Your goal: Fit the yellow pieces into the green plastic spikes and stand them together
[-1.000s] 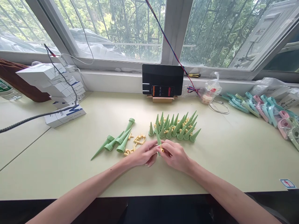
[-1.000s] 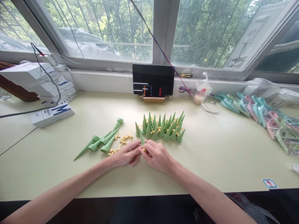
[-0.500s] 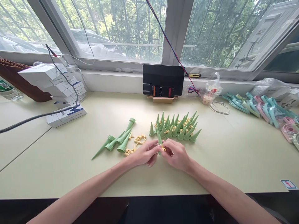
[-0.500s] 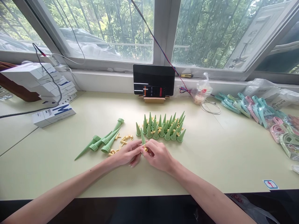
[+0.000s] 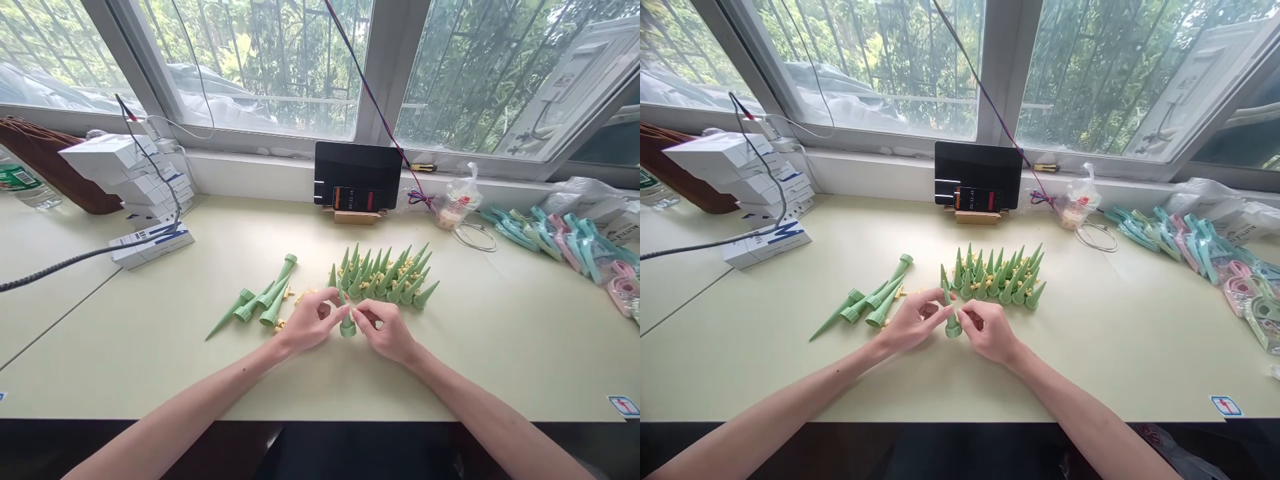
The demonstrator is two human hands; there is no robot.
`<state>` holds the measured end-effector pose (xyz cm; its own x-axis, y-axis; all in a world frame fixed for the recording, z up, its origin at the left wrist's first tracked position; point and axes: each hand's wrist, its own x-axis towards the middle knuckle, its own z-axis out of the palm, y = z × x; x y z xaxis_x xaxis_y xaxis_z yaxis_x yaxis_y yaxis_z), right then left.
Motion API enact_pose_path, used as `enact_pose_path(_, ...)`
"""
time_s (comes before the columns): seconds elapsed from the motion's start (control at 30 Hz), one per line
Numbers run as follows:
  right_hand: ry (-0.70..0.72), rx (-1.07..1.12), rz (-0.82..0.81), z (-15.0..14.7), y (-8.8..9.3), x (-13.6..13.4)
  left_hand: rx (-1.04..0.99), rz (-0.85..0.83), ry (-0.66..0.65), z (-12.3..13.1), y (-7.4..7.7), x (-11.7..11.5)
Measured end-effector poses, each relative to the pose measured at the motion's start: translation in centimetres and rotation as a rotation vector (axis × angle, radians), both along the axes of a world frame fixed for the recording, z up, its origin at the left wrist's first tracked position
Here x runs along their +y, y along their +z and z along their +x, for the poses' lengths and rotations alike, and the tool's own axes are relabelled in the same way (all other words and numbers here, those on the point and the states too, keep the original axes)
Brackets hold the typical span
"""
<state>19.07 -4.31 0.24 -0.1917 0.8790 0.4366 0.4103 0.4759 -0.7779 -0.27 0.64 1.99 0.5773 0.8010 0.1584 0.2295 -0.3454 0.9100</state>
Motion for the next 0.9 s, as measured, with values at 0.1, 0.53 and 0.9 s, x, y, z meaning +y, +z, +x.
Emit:
enact_pose_path(0.1,0.044,-0.048,-0.047,0.0,-0.2,0.1,-0.021,0.064,0.099,0.1,0.3,0.0)
enact_pose_path(0.53,-0.042,-0.256,0.031,0.1,-1.2,0.0,-0.026,0.229,0.421,-0.9,1.4,1.3)
enact_pose_path(0.9,-0.158,-0.405,0.084,-0.3,-1.7,0.3,0.288,0.448,0.456,-2.5,2.1,3.5)
